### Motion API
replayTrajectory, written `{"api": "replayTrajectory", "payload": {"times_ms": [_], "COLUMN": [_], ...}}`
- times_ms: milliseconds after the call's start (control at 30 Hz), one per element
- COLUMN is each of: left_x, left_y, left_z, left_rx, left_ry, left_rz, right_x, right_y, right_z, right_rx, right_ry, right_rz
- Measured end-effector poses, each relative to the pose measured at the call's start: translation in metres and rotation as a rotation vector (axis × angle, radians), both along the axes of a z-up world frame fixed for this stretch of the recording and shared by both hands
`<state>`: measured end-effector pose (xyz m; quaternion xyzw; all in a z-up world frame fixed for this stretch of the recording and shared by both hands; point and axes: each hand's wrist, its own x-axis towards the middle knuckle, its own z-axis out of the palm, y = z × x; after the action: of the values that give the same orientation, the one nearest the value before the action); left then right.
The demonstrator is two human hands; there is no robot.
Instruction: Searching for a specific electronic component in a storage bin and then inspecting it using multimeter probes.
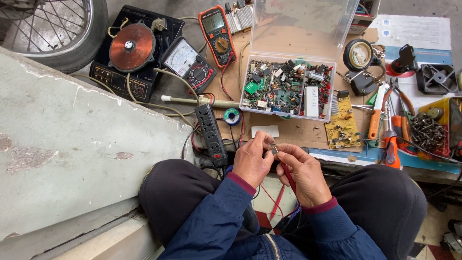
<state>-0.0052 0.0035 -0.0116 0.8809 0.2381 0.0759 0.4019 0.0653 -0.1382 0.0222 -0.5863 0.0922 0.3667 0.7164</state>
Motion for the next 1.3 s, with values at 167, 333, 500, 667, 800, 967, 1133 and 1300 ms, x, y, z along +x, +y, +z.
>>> {"api": "replayTrajectory", "payload": {"times_ms": [167, 333, 500, 667, 800, 967, 1133, 1300], "left_x": [-0.001, 0.002, 0.003, 0.003, 0.003, 0.003, 0.004, 0.004], "left_y": [-0.002, -0.005, -0.004, -0.005, -0.005, -0.005, -0.004, -0.004], "left_z": [0.008, 0.009, 0.015, 0.016, 0.018, 0.014, 0.017, 0.016], "left_rx": [0.004, 0.020, -0.030, -0.043, -0.047, -0.044, -0.050, -0.052], "left_ry": [-0.032, -0.118, -0.046, -0.035, -0.039, -0.030, -0.011, -0.003], "left_rz": [-0.010, 0.034, 0.048, 0.048, 0.052, 0.053, 0.045, 0.041], "right_x": [0.002, 0.008, 0.010, 0.009, 0.009, 0.009, 0.010, 0.011], "right_y": [-0.003, -0.007, -0.007, -0.007, -0.006, -0.006, -0.006, -0.005], "right_z": [-0.001, -0.013, -0.013, -0.011, -0.008, -0.010, -0.011, -0.010], "right_rx": [-0.002, 0.033, 0.039, 0.038, 0.030, 0.027, 0.015, 0.002], "right_ry": [-0.017, 0.177, 0.192, 0.192, 0.195, 0.185, 0.189, 0.187], "right_rz": [0.011, 0.005, -0.008, -0.021, -0.015, -0.019, -0.020, -0.018]}}
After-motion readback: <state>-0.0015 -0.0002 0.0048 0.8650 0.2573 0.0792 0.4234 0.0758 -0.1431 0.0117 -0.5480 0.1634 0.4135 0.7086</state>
